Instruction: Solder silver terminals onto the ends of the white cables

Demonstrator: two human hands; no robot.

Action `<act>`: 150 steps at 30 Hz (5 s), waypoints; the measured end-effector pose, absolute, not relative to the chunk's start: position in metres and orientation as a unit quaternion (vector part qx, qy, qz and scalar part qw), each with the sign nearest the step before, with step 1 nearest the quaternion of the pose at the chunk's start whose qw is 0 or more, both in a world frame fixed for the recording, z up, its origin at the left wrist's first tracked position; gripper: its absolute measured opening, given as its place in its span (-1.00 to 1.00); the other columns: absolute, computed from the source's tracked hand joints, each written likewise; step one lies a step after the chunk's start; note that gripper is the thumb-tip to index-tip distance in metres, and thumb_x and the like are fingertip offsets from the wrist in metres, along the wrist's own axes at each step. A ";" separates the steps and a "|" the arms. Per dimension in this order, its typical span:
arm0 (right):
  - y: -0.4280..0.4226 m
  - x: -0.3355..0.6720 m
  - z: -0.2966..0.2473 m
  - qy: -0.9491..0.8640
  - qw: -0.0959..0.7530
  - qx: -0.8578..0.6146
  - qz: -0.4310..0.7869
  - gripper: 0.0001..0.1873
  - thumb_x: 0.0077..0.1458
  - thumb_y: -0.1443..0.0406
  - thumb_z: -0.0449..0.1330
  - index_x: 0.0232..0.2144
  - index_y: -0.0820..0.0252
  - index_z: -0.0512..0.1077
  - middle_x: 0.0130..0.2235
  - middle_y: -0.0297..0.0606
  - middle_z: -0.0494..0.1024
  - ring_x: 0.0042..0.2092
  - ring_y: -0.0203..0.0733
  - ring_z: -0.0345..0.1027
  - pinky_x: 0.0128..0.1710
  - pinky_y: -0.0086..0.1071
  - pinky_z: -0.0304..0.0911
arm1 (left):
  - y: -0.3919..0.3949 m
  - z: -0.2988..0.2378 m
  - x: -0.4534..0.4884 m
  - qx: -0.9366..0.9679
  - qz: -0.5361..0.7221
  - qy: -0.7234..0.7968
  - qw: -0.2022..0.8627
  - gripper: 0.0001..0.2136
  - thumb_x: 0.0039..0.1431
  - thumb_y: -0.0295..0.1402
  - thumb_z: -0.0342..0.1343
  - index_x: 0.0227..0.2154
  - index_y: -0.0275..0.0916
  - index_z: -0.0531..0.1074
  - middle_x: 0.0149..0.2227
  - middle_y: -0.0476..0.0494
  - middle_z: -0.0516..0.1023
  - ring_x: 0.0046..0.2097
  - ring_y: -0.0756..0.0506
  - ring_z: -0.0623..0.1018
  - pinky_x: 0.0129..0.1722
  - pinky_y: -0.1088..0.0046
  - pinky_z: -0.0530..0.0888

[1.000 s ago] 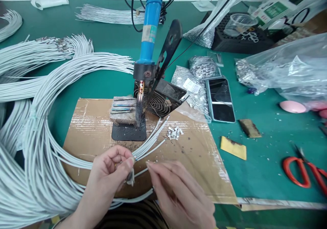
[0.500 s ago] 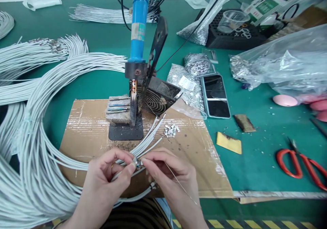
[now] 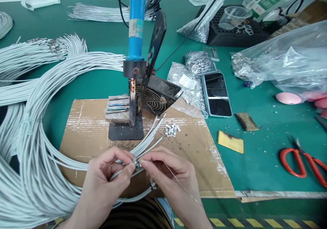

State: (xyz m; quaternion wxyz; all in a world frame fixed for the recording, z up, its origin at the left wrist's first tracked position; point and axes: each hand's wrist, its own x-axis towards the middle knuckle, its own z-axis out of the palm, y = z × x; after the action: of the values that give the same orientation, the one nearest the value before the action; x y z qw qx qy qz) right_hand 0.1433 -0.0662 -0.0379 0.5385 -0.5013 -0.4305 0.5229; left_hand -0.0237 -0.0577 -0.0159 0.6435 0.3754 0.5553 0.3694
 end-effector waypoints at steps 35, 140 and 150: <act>-0.043 0.138 -0.024 -0.472 0.507 -0.582 0.427 -0.79 0.26 0.33 0.28 -0.45 0.08 0.46 -0.06 -0.21 0.68 -0.01 -0.07 0.59 0.01 -0.28 0.41 | -0.013 -0.008 -0.010 0.376 0.442 0.616 0.532 -0.86 0.01 -0.42 0.38 -0.55 -0.26 0.53 -0.37 -0.07 0.64 -0.39 0.04 0.54 -0.44 0.69 0.44; -0.025 0.139 -0.023 -0.462 0.554 -0.553 0.416 -0.77 0.17 0.42 0.33 -0.50 0.09 0.50 -0.23 -0.39 0.74 -0.14 -0.29 0.66 -0.10 -0.52 0.49 | -0.004 -0.012 -0.010 0.406 0.464 0.581 0.531 -0.86 0.15 -0.51 0.31 -0.50 -0.22 0.56 -0.33 -0.01 0.66 -0.39 0.09 0.55 -0.40 0.70 0.44; -0.025 0.139 -0.023 -0.465 0.554 -0.548 0.421 -0.78 0.20 0.41 0.34 -0.48 0.08 0.50 -0.23 -0.41 0.73 -0.14 -0.31 0.65 -0.10 -0.53 0.48 | -0.007 -0.014 -0.011 0.423 0.463 0.577 0.524 -0.85 0.20 -0.49 0.30 -0.48 -0.21 0.56 -0.31 -0.02 0.66 -0.40 0.08 0.51 -0.43 0.67 0.41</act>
State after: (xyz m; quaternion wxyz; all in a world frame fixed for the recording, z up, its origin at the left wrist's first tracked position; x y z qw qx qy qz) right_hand 0.1393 -0.0247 -0.0233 0.5536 -0.5479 -0.4646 0.4213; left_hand -0.0114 -0.0065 -0.0136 0.5239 0.4228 0.5766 0.4630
